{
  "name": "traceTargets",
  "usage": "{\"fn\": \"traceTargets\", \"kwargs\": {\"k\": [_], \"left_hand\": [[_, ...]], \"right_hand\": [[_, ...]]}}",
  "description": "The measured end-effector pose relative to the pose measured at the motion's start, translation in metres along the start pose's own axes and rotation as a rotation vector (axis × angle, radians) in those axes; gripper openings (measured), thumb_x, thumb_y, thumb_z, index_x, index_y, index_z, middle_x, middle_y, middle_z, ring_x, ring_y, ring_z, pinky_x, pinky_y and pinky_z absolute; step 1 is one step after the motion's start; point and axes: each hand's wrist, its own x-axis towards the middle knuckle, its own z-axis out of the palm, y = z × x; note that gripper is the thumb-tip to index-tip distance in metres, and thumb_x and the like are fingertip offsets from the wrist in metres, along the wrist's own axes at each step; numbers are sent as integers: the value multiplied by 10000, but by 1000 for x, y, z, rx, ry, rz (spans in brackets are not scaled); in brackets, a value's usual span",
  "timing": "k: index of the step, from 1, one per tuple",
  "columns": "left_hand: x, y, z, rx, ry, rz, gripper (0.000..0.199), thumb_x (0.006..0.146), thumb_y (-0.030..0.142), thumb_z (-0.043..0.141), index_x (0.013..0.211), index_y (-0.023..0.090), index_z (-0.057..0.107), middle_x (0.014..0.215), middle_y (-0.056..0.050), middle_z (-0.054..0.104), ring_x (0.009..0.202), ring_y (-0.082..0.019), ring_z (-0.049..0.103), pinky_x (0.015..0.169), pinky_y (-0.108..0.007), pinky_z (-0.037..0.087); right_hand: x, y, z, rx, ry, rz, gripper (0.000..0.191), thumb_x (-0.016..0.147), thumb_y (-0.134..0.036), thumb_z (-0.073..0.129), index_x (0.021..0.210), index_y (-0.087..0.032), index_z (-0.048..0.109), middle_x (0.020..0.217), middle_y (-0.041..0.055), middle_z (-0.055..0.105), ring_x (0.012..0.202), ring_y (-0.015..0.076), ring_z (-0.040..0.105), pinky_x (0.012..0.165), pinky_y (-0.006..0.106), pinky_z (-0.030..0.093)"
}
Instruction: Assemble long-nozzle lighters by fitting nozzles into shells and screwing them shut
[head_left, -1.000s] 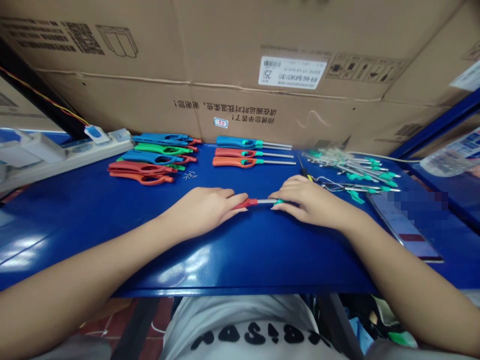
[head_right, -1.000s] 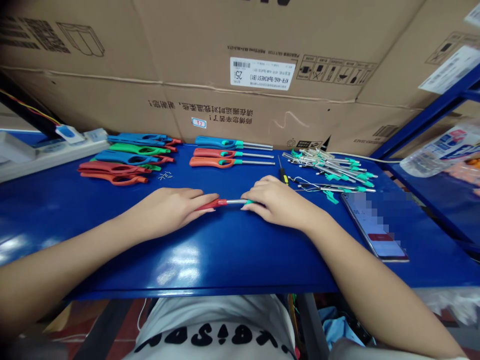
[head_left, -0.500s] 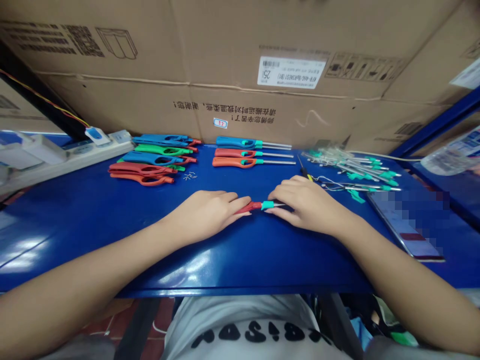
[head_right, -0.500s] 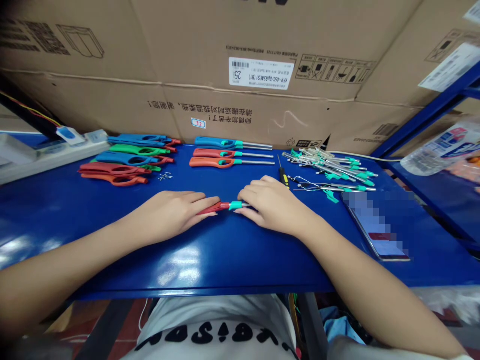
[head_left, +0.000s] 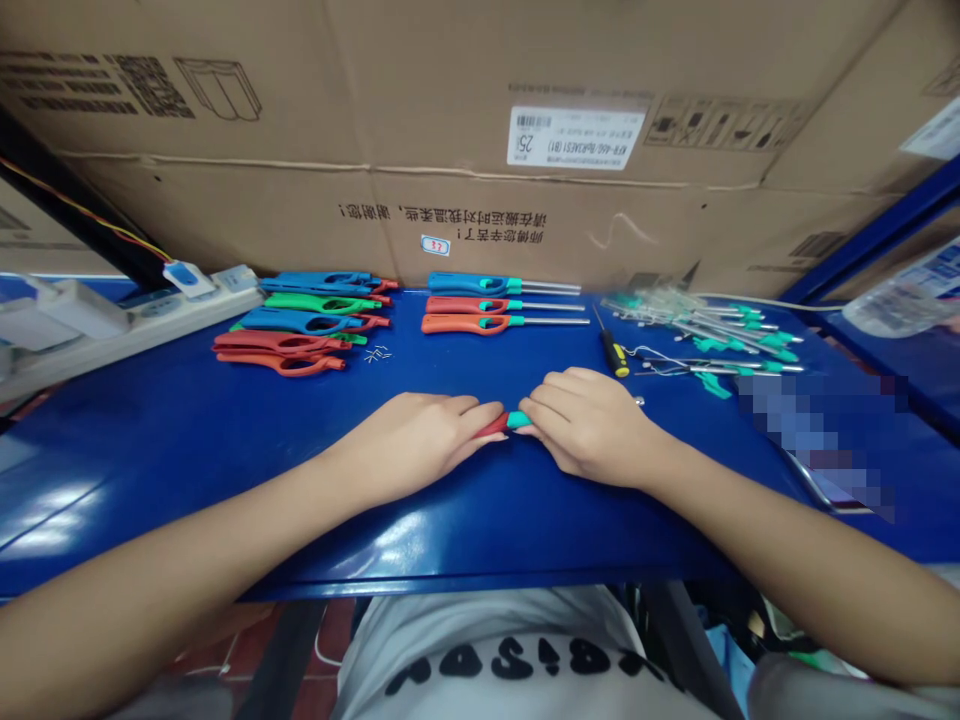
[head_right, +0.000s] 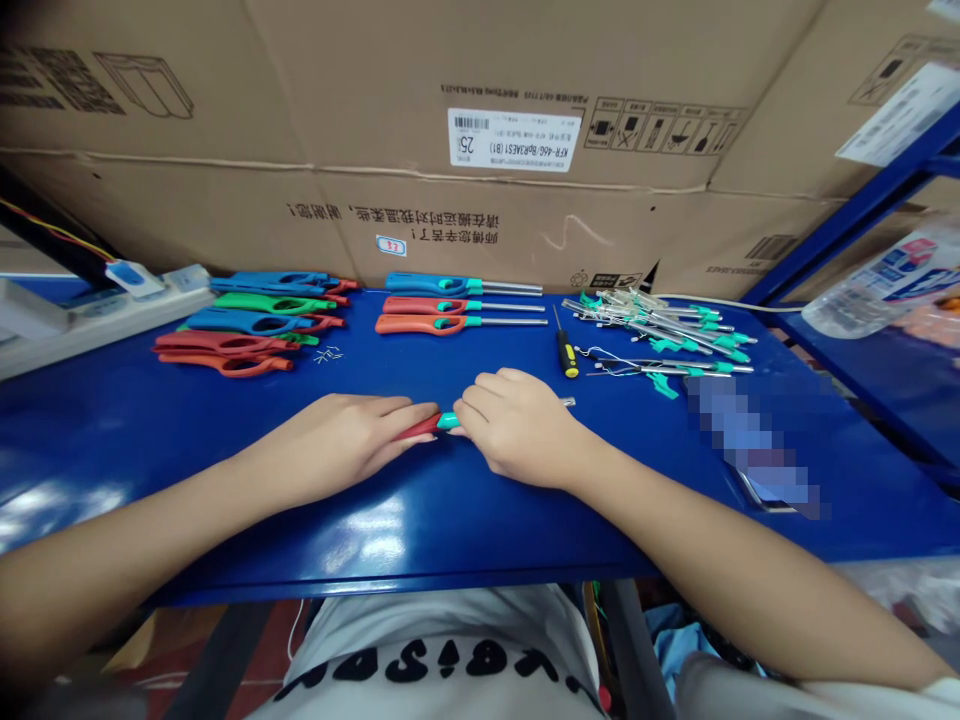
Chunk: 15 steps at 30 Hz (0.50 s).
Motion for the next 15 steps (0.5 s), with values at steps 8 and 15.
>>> {"fn": "traceTargets", "kwargs": {"k": [8,15], "left_hand": [[-1,5,4,120,-40,77,235,1060,330,432,1083,176,608,836,-37,678,738,-233,685,606,-319,474],[4,4,5,89,-58,4,318,1074,402,373,1078,194,614,865,-36,685,754,-230,692,612,-312,464]], "right_hand": [[0,-12,7,136,-122,78,271,980,-212,489,779,-135,652,722,73,610,689,190,473,662,327,311],[4,-6,5,243,-281,167,269,1010,-274,459,880,-141,654,813,77,666,751,195,564,696,317,365]]}}
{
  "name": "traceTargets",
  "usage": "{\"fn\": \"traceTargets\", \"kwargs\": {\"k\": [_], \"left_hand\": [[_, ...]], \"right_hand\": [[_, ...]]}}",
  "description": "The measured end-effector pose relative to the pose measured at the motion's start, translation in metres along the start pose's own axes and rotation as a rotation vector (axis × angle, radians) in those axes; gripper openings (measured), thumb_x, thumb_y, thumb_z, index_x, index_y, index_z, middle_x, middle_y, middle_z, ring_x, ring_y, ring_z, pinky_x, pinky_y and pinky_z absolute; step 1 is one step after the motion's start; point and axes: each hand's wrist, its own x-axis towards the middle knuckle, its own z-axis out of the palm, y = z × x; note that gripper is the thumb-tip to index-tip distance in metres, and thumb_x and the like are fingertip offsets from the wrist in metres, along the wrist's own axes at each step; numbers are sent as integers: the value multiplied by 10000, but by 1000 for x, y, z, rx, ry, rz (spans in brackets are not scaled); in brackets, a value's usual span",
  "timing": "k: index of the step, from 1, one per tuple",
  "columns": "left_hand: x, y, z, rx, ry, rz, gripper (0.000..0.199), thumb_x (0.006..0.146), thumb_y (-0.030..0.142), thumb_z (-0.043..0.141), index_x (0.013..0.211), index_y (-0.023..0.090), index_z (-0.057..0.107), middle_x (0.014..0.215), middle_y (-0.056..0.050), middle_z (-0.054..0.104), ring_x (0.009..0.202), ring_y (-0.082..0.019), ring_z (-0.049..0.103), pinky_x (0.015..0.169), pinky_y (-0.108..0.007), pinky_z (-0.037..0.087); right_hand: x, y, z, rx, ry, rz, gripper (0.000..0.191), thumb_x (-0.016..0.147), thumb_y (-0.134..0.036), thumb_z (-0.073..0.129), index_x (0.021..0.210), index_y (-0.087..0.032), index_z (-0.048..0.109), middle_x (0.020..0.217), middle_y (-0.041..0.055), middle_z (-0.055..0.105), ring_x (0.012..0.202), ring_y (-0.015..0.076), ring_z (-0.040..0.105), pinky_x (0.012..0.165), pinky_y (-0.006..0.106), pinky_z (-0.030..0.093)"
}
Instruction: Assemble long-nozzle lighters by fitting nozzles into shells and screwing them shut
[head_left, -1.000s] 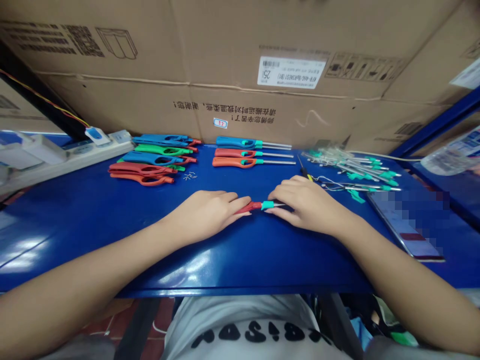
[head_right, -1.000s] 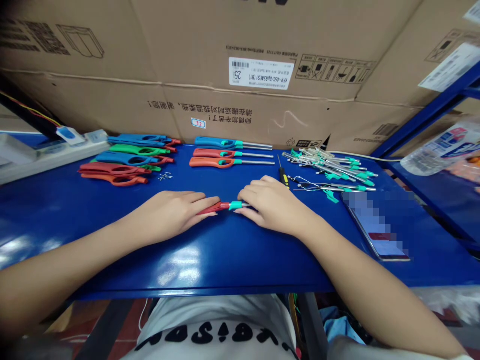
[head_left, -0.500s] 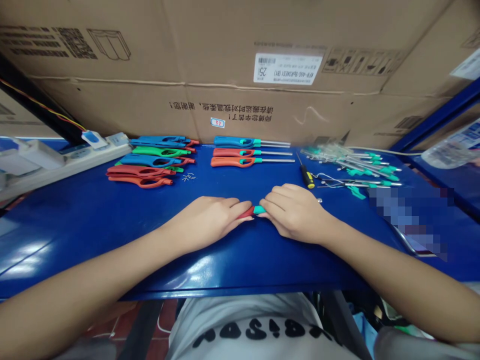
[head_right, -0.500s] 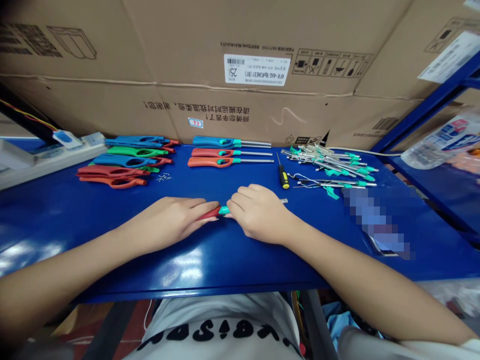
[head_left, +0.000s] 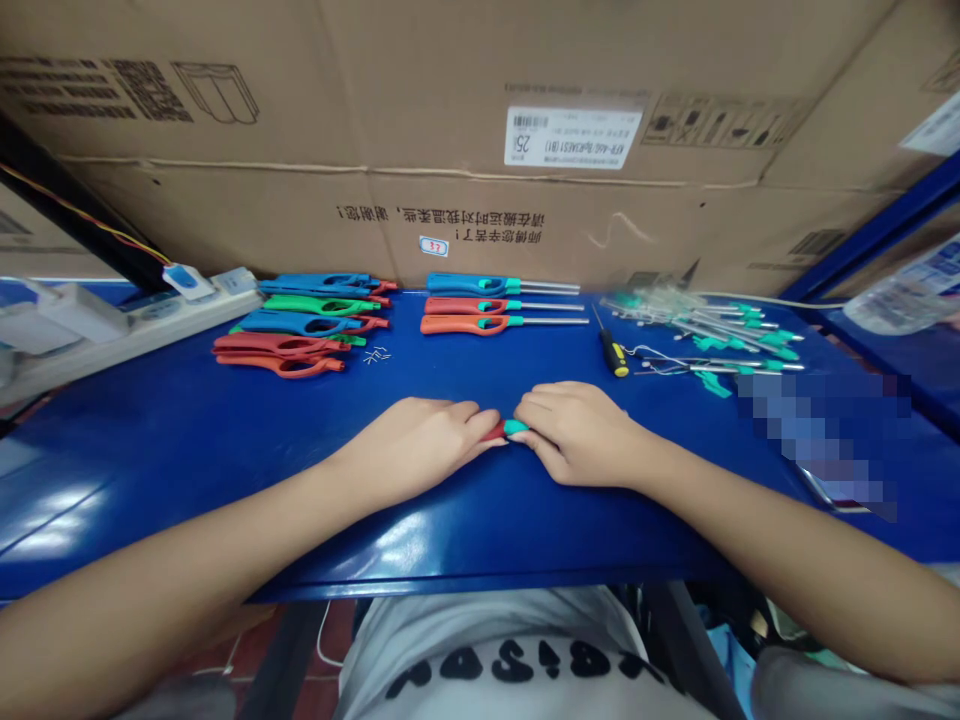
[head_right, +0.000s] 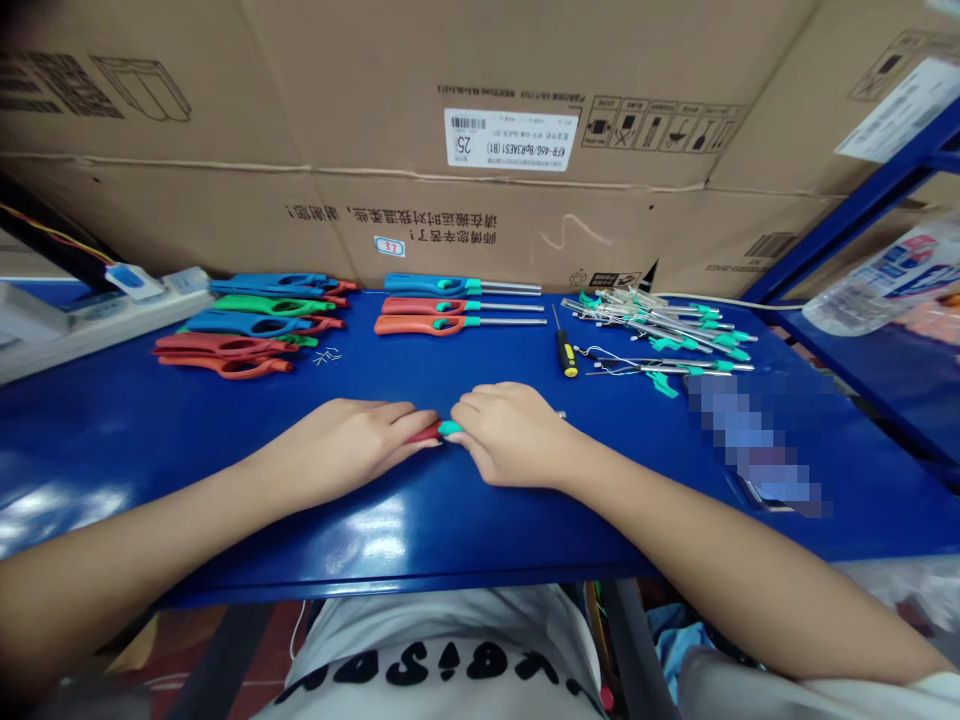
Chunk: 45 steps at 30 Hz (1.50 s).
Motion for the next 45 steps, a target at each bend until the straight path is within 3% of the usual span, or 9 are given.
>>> {"fn": "traceTargets", "kwargs": {"k": [8,15,22,27,33,35,39,42,45], "left_hand": [[-4,-21,-5,-164,57,-139,536,981,617,485,1376,256,502,1204,-63,698,988,-278,703,744,-327,490],[0,-39,-1,-167,34,-180,441,991,616,446,1011,200,593,956,-56,718,798,-247,686,617,-296,398],[2,-28,9,-92,38,-146,436,1017,590,413,993,184,570,897,-68,724,739,-253,688,593,-303,361],[4,-24,12,-82,2,-177,448,1017,595,405,1015,179,571,927,-75,715,762,-263,693,603,-314,400],[3,-24,6,-139,36,-176,348,1006,473,517,1220,198,532,1154,-74,644,871,-247,687,659,-318,480],[2,-25,5,-134,33,-194,342,1004,455,519,1223,193,534,1166,-78,625,873,-249,683,671,-328,499],[-2,-26,3,-186,24,-239,333,1006,421,515,1223,172,554,1173,-95,607,863,-247,678,738,-364,537],[-3,-26,3,-286,30,-234,313,983,341,556,1239,161,570,1172,-104,601,916,-244,671,817,-373,549],[-5,-26,2,-390,47,-228,312,932,239,613,1234,158,599,1130,-96,612,929,-225,661,839,-354,553]], "right_hand": [[-6,21,-7,89,59,129,225,1019,-345,489,1000,-171,629,936,64,671,808,187,631,658,292,421],[-12,49,1,233,228,80,209,999,-337,550,1071,-172,655,1009,83,699,900,201,665,766,298,498],[-15,47,-4,150,117,33,304,1035,-314,432,1051,-135,678,859,97,671,735,202,620,660,309,459],[-12,44,-8,181,10,146,279,1025,-358,480,1031,-167,683,939,89,708,842,218,662,720,313,459],[-6,47,-14,79,-54,197,235,933,-420,631,948,-186,648,970,85,688,902,248,632,772,351,447],[-8,52,-18,122,22,276,343,908,-530,628,1001,-199,634,1021,90,685,916,252,633,780,357,459],[-14,66,-25,-7,137,729,484,955,-594,475,1149,-163,579,1127,176,673,916,313,666,707,394,486],[-18,74,-27,-145,-28,941,528,923,-523,551,1259,-116,534,1172,248,664,944,387,681,669,424,499],[-19,79,-28,-142,-130,975,496,896,-392,583,1306,-118,531,1043,221,720,880,380,702,646,421,507]]}}
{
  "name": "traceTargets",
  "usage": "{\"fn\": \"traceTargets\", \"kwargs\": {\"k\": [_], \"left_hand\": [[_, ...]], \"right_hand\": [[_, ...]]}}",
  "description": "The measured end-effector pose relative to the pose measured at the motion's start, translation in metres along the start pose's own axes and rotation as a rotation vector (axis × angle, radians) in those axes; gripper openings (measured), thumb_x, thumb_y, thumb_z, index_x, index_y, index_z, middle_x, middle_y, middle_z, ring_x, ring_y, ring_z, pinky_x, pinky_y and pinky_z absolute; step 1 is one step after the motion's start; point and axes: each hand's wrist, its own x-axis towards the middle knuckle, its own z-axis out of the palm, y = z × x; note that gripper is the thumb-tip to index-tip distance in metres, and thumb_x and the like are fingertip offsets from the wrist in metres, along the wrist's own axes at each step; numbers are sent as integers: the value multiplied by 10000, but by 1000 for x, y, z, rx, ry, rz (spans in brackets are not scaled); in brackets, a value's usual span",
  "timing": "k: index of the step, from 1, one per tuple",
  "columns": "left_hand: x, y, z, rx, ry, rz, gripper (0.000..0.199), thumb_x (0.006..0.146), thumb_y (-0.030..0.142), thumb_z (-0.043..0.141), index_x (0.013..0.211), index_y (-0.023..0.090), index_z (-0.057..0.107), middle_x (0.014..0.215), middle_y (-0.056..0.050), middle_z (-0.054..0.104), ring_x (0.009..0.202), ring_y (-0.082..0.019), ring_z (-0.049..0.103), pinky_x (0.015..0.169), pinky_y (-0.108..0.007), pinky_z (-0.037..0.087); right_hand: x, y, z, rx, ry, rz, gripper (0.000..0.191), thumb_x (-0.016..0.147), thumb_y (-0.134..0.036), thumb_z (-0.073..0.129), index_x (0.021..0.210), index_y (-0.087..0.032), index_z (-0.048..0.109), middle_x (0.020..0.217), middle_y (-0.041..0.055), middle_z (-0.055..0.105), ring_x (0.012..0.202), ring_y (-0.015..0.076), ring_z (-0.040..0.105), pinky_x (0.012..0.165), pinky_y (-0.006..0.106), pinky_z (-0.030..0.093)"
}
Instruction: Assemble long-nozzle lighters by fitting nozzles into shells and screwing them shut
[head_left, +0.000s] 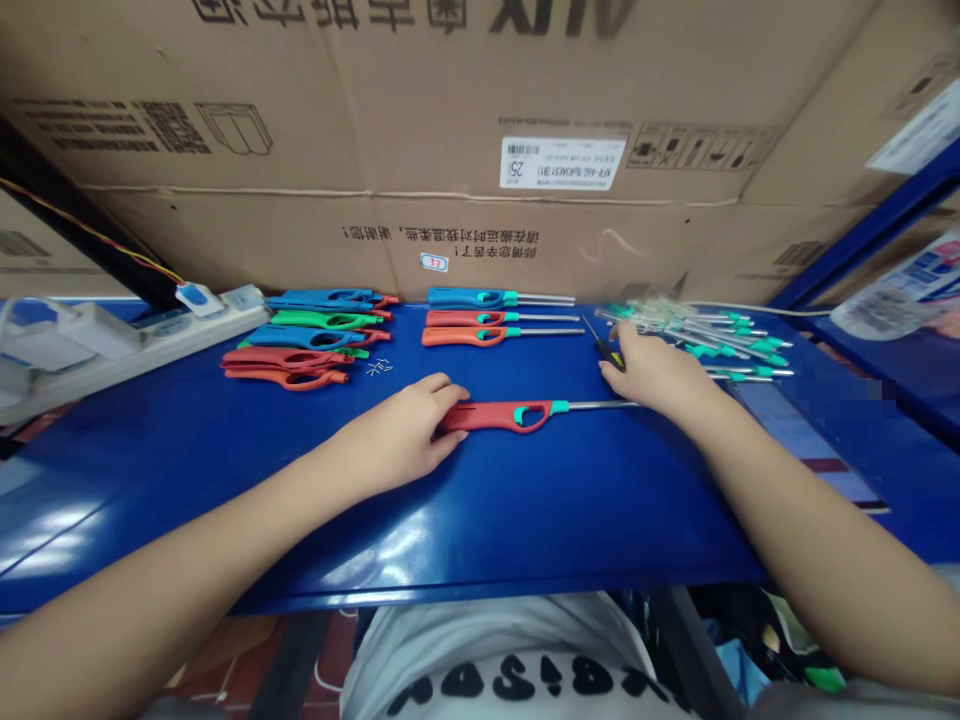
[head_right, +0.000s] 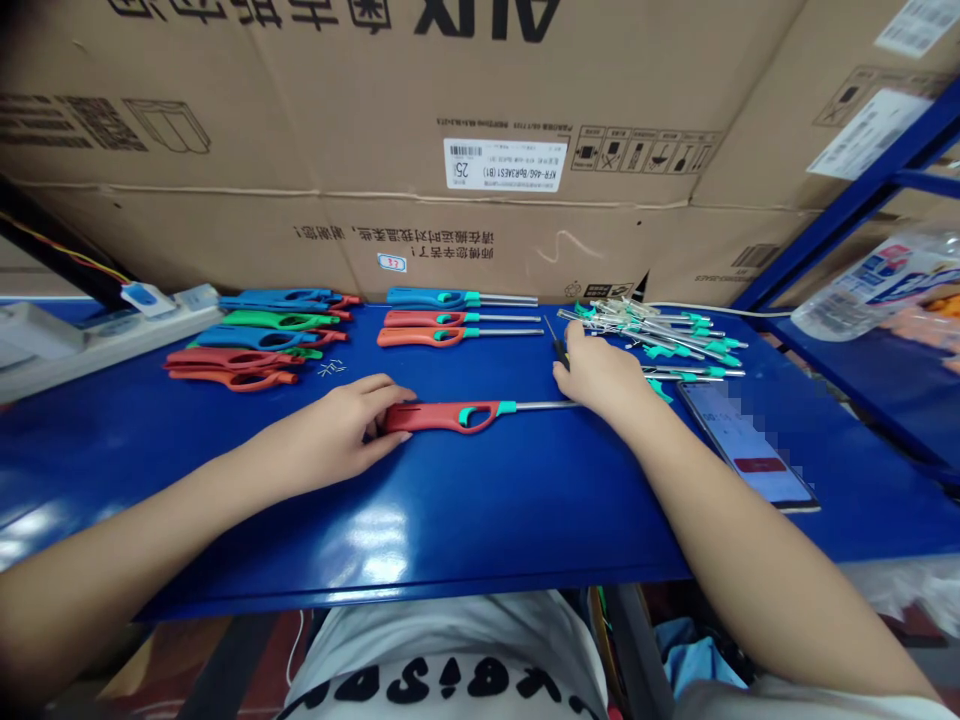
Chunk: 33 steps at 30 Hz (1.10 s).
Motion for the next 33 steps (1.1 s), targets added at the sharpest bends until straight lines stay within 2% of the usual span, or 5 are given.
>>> {"fn": "traceTargets", "kwargs": {"k": [7,9,13,18,33], "left_hand": [[-1,3,2,-114,10,36,265,914,178,634,1175,155,667,1074,-93,628,897,-206,652,832,-345,550],[-1,5,3,-110,10,38,240,918,173,633,1154,161,681,1059,-90,627,911,-212,652,830,-342,543],[-1,9,4,-124,11,26,235,899,162,667,1133,165,696,1012,-76,627,907,-211,652,823,-329,537],[-1,8,8,-141,52,56,218,895,158,667,1112,157,696,1072,-95,642,1019,-235,649,922,-356,537],[-8,21,12,62,81,44,235,946,227,554,1107,139,701,1072,-132,640,1025,-291,631,874,-425,553]], "right_hand": [[-1,-2,-13,502,660,-154,136,807,-286,637,879,-208,721,898,105,747,831,291,691,725,422,535],[-8,-13,-13,732,719,-203,145,865,-328,615,835,-229,715,859,80,735,799,255,685,711,400,535],[-24,-53,2,1056,491,-293,261,954,-449,554,937,-243,713,890,71,722,811,233,678,682,381,535],[-28,-103,25,1069,221,-551,258,943,-432,605,1042,-227,727,1010,70,720,913,213,668,813,376,537],[1,-149,31,1177,246,-577,238,945,-425,602,1014,-235,727,1103,65,745,1076,207,659,997,398,483]]}}
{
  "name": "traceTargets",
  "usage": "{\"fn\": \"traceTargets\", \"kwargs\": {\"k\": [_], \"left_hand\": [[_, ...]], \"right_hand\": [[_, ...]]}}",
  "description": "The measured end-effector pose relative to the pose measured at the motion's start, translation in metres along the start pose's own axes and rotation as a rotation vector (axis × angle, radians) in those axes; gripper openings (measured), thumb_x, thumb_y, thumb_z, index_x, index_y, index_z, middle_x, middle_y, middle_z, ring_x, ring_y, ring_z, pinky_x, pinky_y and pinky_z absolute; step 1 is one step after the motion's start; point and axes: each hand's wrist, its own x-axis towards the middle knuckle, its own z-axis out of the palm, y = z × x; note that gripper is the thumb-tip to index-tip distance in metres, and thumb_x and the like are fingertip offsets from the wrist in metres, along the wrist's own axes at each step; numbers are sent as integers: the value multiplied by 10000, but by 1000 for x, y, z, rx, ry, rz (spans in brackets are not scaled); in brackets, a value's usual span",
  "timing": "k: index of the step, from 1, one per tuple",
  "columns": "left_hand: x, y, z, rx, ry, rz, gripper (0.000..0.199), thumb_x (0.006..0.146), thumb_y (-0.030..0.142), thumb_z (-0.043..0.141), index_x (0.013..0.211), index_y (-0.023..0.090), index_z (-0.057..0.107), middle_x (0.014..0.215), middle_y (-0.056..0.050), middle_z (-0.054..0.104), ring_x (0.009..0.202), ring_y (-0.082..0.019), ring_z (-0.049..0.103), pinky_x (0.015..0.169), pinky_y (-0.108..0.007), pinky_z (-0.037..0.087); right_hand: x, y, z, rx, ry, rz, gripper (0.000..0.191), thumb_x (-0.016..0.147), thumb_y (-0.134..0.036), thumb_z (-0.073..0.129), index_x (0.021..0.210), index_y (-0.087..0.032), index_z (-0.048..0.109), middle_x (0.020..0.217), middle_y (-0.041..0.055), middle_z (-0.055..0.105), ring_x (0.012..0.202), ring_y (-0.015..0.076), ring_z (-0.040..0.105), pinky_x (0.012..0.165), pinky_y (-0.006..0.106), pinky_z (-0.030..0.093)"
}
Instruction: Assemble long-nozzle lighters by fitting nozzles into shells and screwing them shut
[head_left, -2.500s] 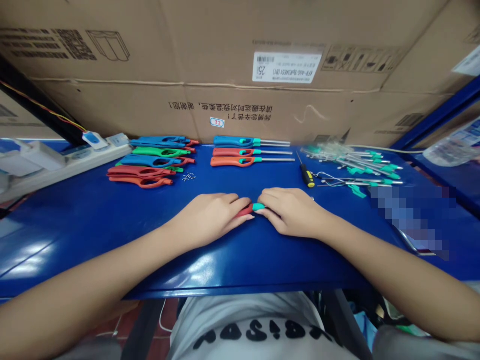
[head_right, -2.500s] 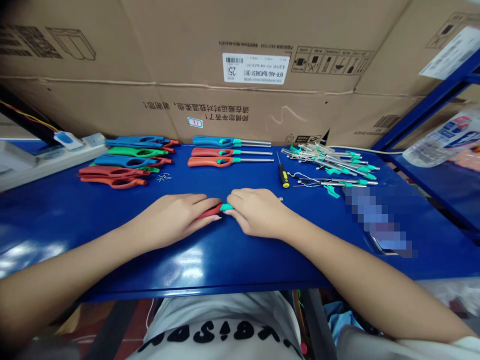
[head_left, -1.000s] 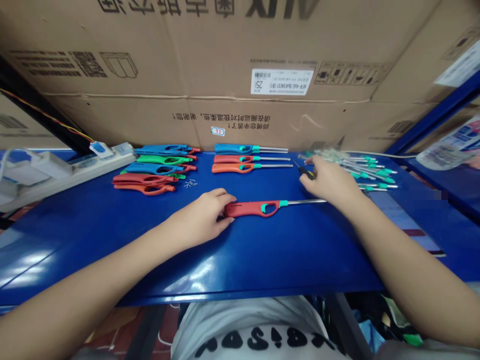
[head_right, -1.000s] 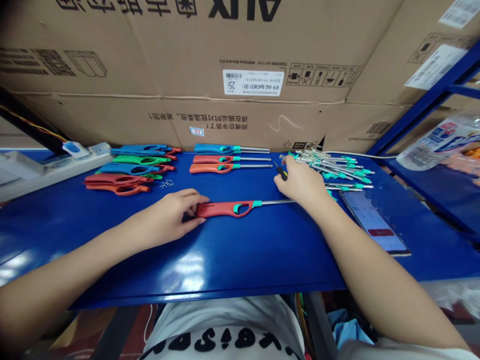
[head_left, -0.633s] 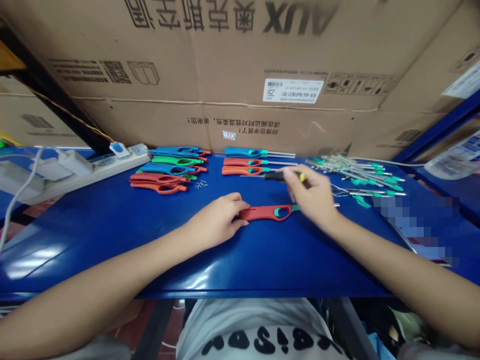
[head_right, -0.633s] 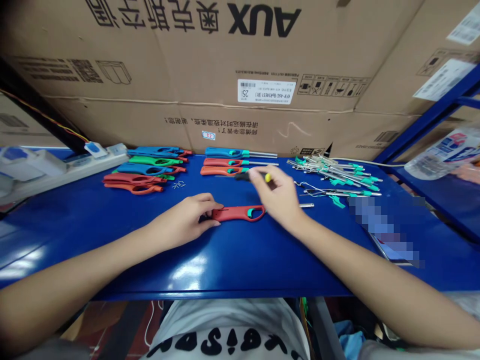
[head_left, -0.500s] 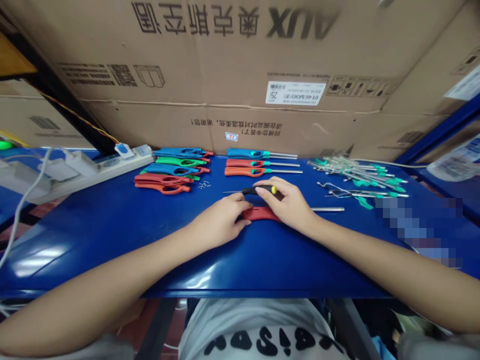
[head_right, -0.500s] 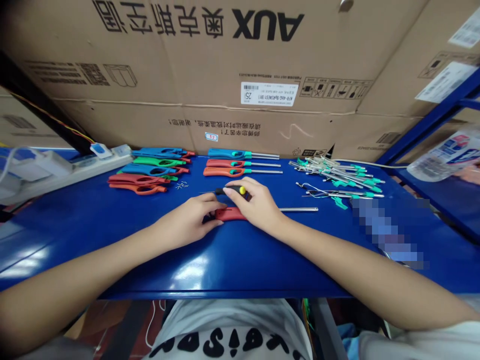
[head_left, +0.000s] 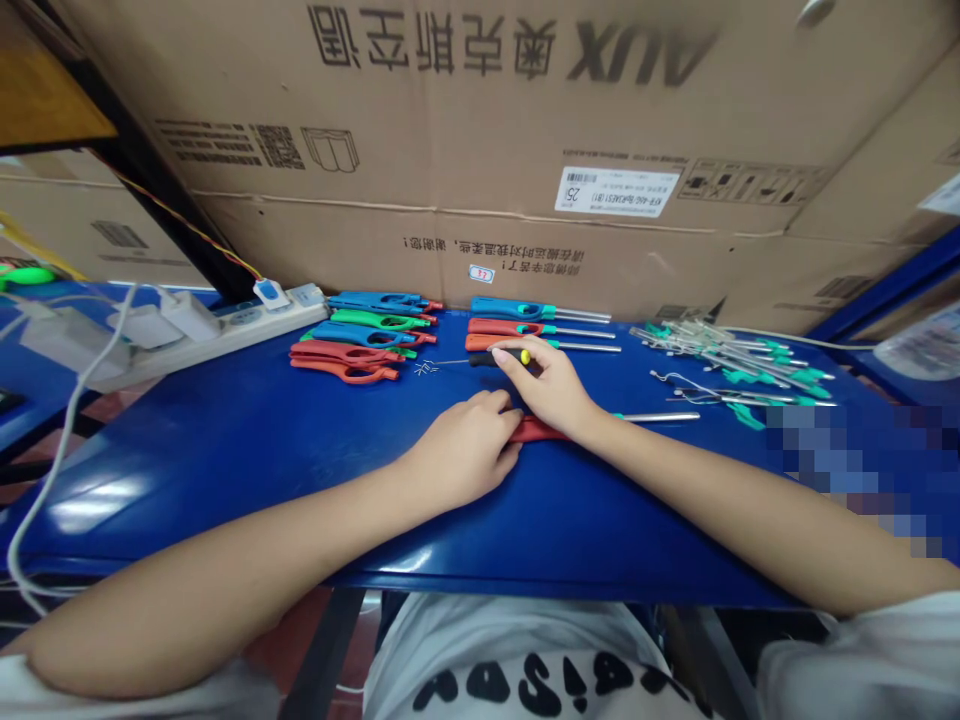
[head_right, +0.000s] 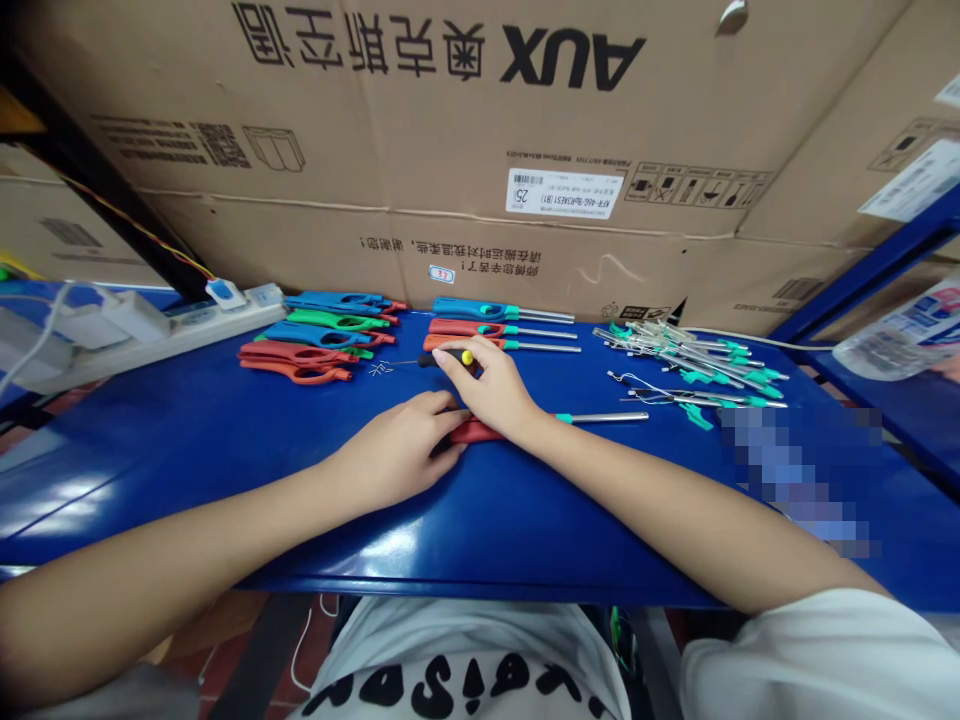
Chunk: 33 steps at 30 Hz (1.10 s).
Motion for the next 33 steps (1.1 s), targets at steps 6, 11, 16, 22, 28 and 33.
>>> {"fn": "traceTargets", "kwargs": {"k": [6,11,16,22,28,33], "left_hand": [[0,1,-1,2,2,2,232,949,236,547,1091,136,701,1048,-126,641,982,-284,630,843,-419,550],[1,2,-2,-22,-8,0,238,957,243,539,1092,127,698,1048,-128,639,998,-278,629,880,-414,546],[2,0,0,-53,8,27,265,969,242,538,1159,119,675,1105,-151,634,1063,-291,620,924,-425,538],[2,-2,3,-42,20,39,273,974,248,533,1170,123,677,1095,-141,637,1038,-278,625,918,-410,539],[2,-3,4,-65,27,56,301,987,251,520,1206,111,671,1109,-139,634,1070,-276,617,956,-414,534],[3,-4,6,-129,44,61,313,981,246,537,1234,106,657,1112,-140,636,1057,-263,621,969,-409,532]], "right_hand": [[5,3,3,11,-8,11,249,930,-432,613,1007,-226,730,1087,64,746,1054,207,657,973,390,495],[6,-7,-6,90,99,110,370,889,-576,630,951,-222,720,847,38,720,766,182,654,735,349,553],[6,-24,-28,304,227,247,474,865,-674,608,943,-217,706,617,-18,573,525,130,559,508,289,530],[-4,-19,-32,460,138,298,408,812,-586,719,1044,-251,697,1074,38,720,869,185,725,695,337,657],[-10,-9,-21,546,15,388,433,748,-528,797,1059,-242,700,1071,38,737,940,204,743,872,403,650],[-10,-22,-33,544,154,296,372,827,-545,726,1054,-255,678,1154,28,707,944,167,720,827,348,650]]}}
